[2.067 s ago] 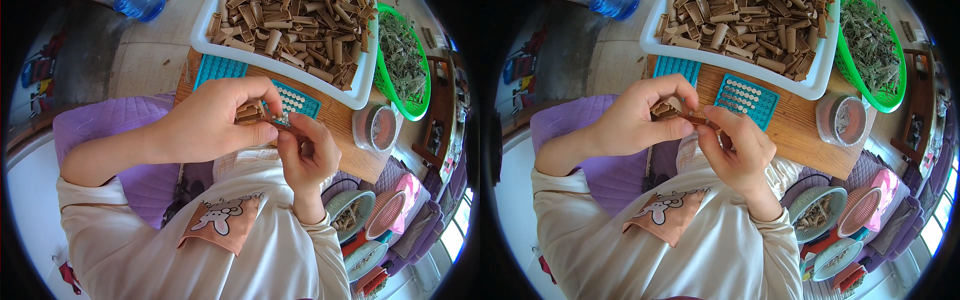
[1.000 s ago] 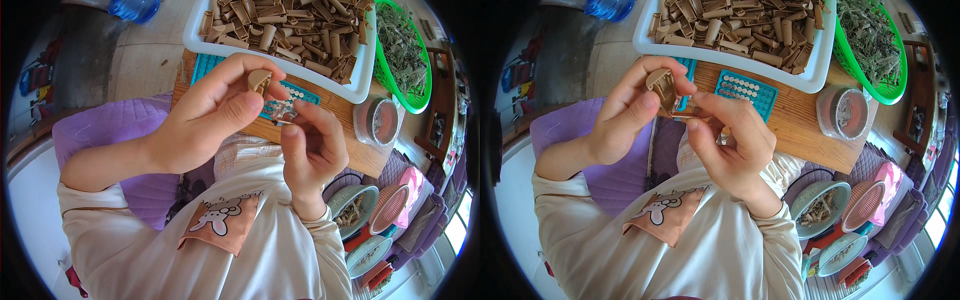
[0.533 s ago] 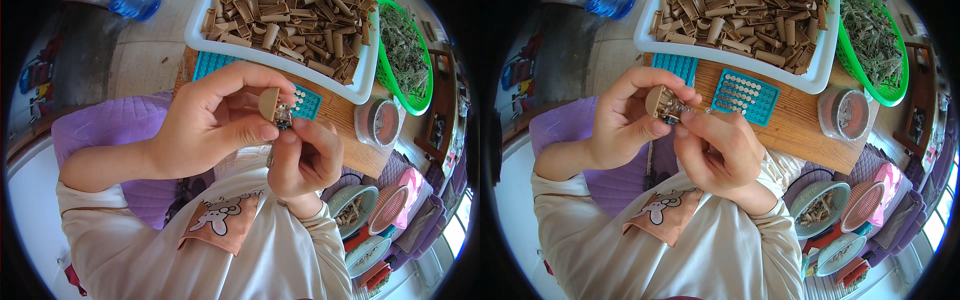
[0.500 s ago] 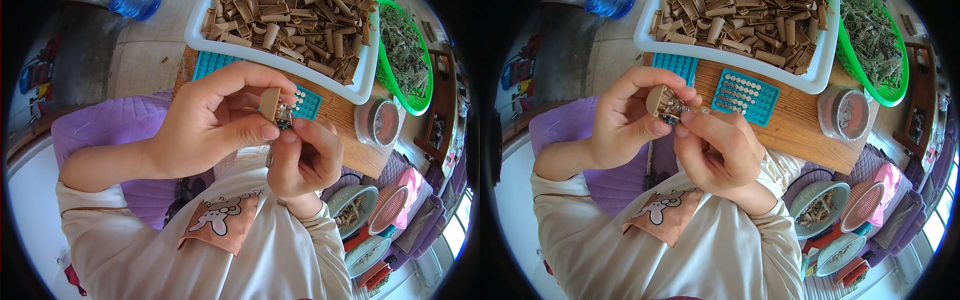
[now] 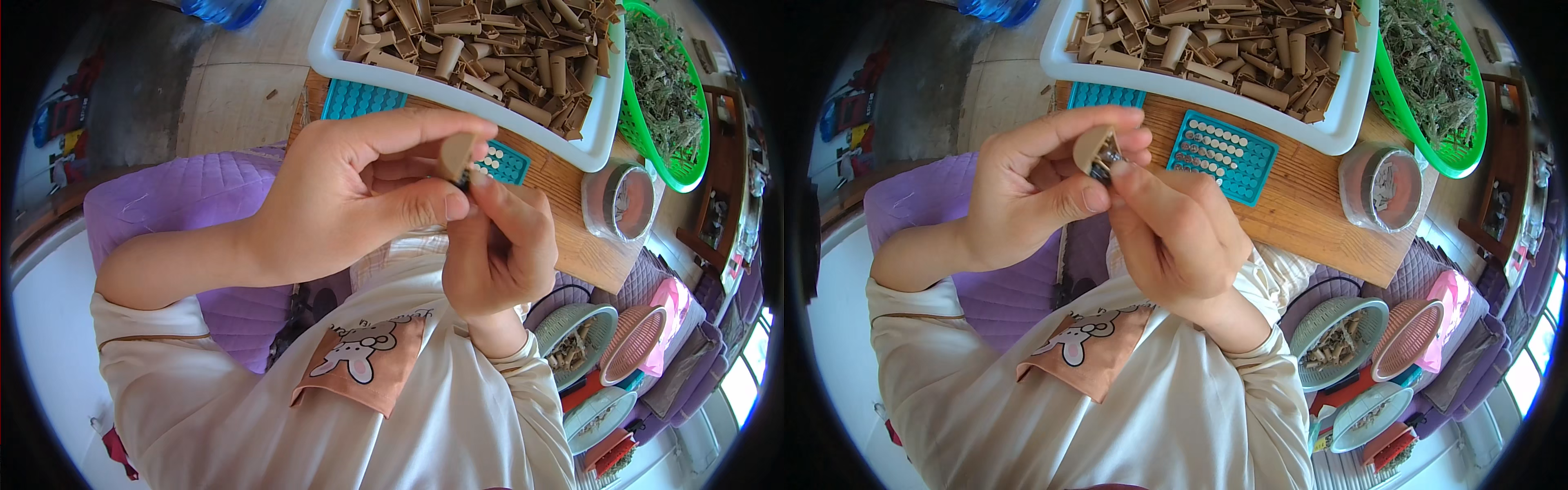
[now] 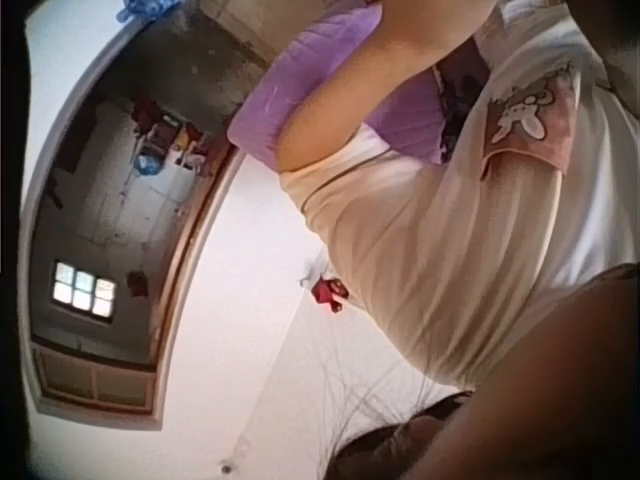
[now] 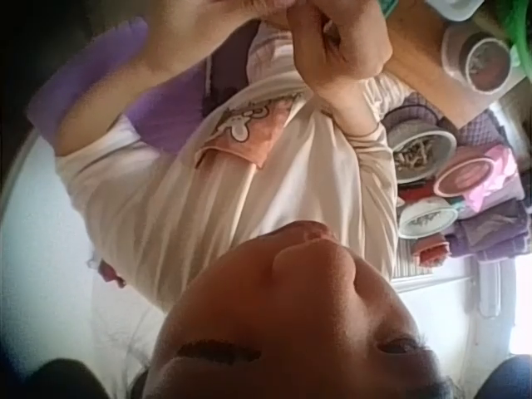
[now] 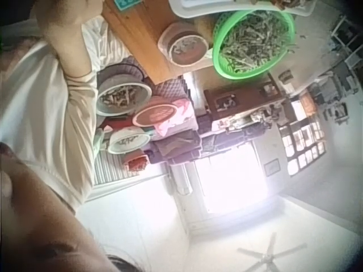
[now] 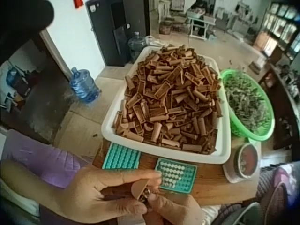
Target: The person assembles small electronic components by hand, inserting internal electronic modules into plastic cylindrical housings.
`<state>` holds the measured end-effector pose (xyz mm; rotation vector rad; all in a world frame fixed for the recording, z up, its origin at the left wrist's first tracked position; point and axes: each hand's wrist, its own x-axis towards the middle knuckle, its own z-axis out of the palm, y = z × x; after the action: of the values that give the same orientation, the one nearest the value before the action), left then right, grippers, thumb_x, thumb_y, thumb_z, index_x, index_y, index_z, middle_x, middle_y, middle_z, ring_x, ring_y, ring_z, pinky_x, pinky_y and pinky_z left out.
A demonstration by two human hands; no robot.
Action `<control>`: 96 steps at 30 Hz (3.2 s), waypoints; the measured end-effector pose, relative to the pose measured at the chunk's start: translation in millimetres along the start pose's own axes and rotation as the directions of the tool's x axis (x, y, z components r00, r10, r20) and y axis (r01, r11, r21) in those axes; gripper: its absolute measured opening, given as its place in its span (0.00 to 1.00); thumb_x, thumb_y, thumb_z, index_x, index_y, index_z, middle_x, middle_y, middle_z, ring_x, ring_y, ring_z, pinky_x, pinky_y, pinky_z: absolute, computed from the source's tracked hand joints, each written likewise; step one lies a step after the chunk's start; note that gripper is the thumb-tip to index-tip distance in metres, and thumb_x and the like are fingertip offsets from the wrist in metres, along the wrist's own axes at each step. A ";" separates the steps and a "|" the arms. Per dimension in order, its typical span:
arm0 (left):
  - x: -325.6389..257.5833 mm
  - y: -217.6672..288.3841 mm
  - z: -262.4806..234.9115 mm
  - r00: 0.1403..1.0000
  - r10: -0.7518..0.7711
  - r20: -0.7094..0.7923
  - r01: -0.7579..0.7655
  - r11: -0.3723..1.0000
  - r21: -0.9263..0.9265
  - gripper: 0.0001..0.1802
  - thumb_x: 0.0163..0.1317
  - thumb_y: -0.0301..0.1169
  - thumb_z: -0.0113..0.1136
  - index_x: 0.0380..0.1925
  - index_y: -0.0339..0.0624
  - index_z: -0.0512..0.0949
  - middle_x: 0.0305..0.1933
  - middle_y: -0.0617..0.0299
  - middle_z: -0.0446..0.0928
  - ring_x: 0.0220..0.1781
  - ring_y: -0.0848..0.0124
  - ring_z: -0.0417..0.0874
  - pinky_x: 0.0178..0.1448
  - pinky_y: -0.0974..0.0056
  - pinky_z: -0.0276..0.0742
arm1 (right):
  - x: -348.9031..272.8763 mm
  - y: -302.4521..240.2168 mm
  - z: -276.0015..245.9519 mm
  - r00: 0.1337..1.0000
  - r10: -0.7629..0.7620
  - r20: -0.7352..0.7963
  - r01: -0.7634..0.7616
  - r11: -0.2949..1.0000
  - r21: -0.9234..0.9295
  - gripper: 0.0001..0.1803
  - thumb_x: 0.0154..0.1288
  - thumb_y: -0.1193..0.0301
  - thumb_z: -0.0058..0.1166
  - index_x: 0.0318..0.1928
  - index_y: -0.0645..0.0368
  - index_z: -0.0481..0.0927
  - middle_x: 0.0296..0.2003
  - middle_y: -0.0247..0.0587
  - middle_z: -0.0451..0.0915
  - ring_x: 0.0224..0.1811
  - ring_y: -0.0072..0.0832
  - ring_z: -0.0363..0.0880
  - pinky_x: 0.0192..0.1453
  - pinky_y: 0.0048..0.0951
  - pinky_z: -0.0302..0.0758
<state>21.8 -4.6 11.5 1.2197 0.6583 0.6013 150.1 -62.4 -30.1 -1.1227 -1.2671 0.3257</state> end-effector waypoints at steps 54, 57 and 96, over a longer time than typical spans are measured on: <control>-5.7 -10.7 5.5 0.984 -0.172 -0.053 0.178 0.877 0.446 0.16 0.59 0.28 0.47 0.47 0.36 0.63 0.44 0.58 0.70 0.47 0.72 0.72 0.50 0.71 0.68 | -24.4 17.4 10.9 0.661 0.627 0.412 -0.728 0.406 0.552 0.13 0.52 0.80 0.51 0.37 0.63 0.63 0.33 0.34 0.71 0.36 0.16 0.70 0.41 0.17 0.69; -8.2 -17.5 8.9 0.983 -0.176 -0.058 0.178 0.983 0.034 0.16 0.60 0.29 0.46 0.48 0.38 0.64 0.45 0.58 0.70 0.46 0.73 0.72 0.49 0.70 0.69 | -24.5 24.8 -3.2 0.659 0.575 0.486 -0.752 0.475 0.458 0.15 0.51 0.78 0.54 0.38 0.64 0.65 0.33 0.36 0.72 0.36 0.17 0.71 0.40 0.19 0.70; -10.1 -18.8 8.6 0.800 -0.587 0.121 0.599 0.775 -0.200 0.16 0.59 0.29 0.47 0.48 0.37 0.65 0.37 0.63 0.72 0.38 0.77 0.74 0.41 0.73 0.72 | -31.7 7.2 -29.7 0.958 -0.002 0.286 0.039 0.992 -0.122 0.15 0.35 0.86 0.56 0.30 0.64 0.74 0.26 0.41 0.74 0.26 0.30 0.74 0.28 0.24 0.72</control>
<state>22.5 -22.0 -3.6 0.7398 0.8560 0.1006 167.9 -96.8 -51.1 -1.1992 -1.5716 0.4073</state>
